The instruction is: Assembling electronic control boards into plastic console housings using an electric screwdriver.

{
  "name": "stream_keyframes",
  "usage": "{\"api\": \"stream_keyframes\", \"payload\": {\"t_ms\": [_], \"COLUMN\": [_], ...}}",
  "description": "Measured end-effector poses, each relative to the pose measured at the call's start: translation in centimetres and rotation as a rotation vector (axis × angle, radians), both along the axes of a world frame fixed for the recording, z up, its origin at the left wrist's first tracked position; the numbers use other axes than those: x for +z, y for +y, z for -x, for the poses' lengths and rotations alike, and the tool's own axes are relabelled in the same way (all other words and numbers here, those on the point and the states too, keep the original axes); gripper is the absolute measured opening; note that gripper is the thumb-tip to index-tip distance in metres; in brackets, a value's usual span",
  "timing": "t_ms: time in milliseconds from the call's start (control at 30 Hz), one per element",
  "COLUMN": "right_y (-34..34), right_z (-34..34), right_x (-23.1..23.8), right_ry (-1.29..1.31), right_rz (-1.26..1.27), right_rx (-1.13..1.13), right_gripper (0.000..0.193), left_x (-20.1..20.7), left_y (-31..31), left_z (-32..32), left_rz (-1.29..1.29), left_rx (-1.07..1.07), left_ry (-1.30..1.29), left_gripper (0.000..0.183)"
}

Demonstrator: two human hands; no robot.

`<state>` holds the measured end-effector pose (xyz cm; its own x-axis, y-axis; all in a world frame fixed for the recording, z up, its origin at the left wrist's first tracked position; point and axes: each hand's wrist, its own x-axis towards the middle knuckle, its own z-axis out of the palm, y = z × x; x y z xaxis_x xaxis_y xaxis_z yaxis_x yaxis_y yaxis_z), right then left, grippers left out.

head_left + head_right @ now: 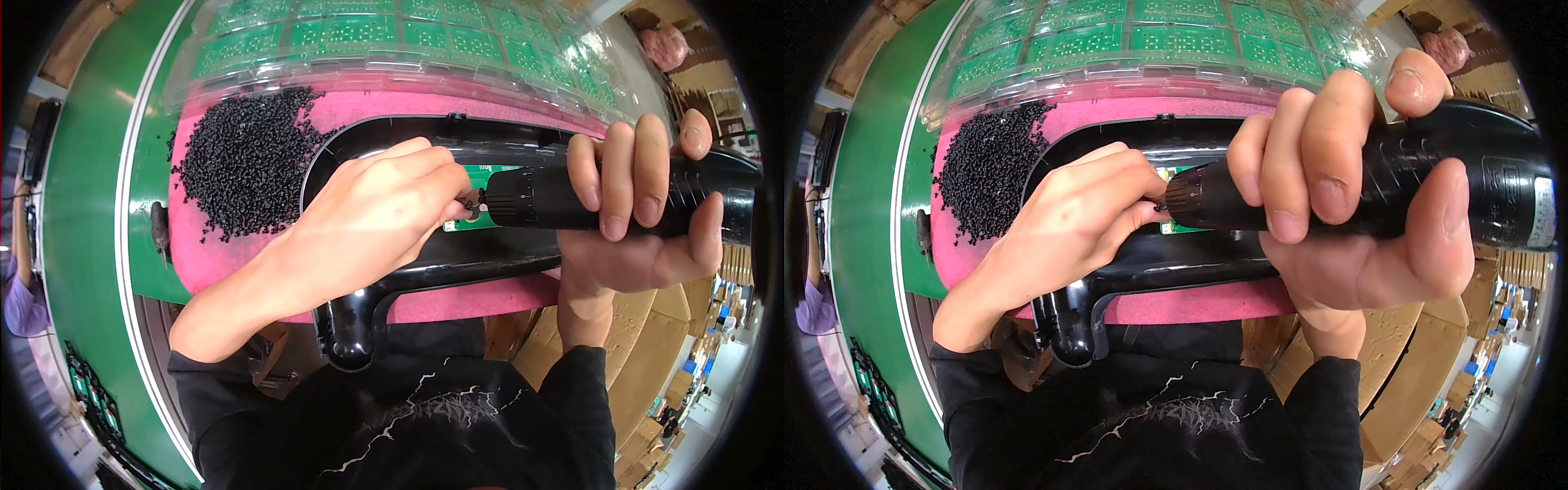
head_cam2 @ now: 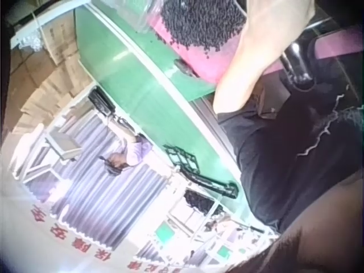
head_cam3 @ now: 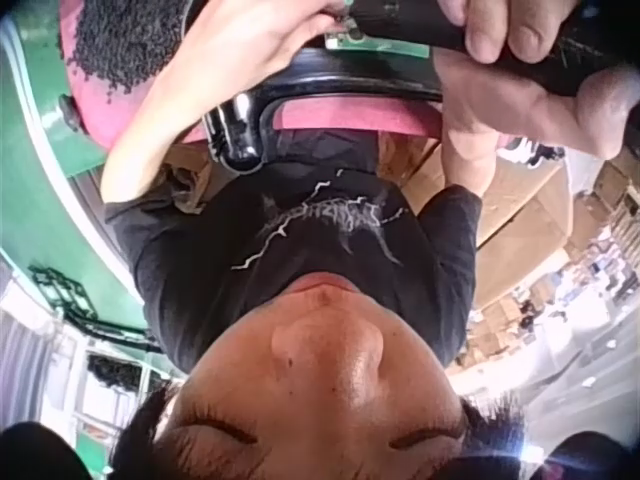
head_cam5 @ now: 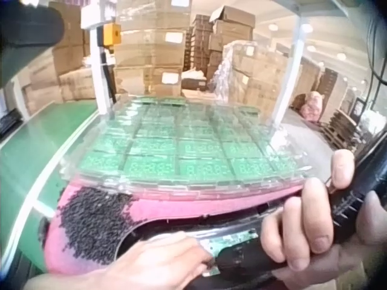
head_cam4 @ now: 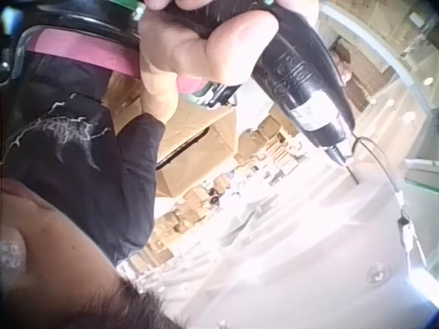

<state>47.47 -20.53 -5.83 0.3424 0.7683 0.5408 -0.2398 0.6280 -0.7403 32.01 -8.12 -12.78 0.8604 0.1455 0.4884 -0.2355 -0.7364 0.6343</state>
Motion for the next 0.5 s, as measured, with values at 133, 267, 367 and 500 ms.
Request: {"api": "stream_keyframes", "payload": {"t_ms": [133,267,367,500], "right_y": [-0.7,-1.8,-2.1,-3.0], "right_z": [-0.6,-2.0,-1.1,0.1], "right_x": [0.1,0.2,0.2,-0.6], "right_ry": [-0.022,-0.038,-0.094,0.043], "right_rz": [-0.024,-0.067,-0.04,-0.033], "right_rx": [0.017,0.094,0.007,-0.069], "right_gripper": [0.035,0.037,0.038,0.04], "left_x": [-0.2,0.4,1.2,0.8], "left_y": [-0.3,-0.5,-0.8,-1.6], "left_z": [-0.3,-1.0,-1.2,-0.7], "left_rz": [0.07,0.096,0.162,0.259], "left_rx": [0.007,-0.005,-0.021,-0.048], "left_ry": [-0.051,-0.072,-0.047,-0.016], "left_gripper": [0.017,0.017,0.02,0.018]}}
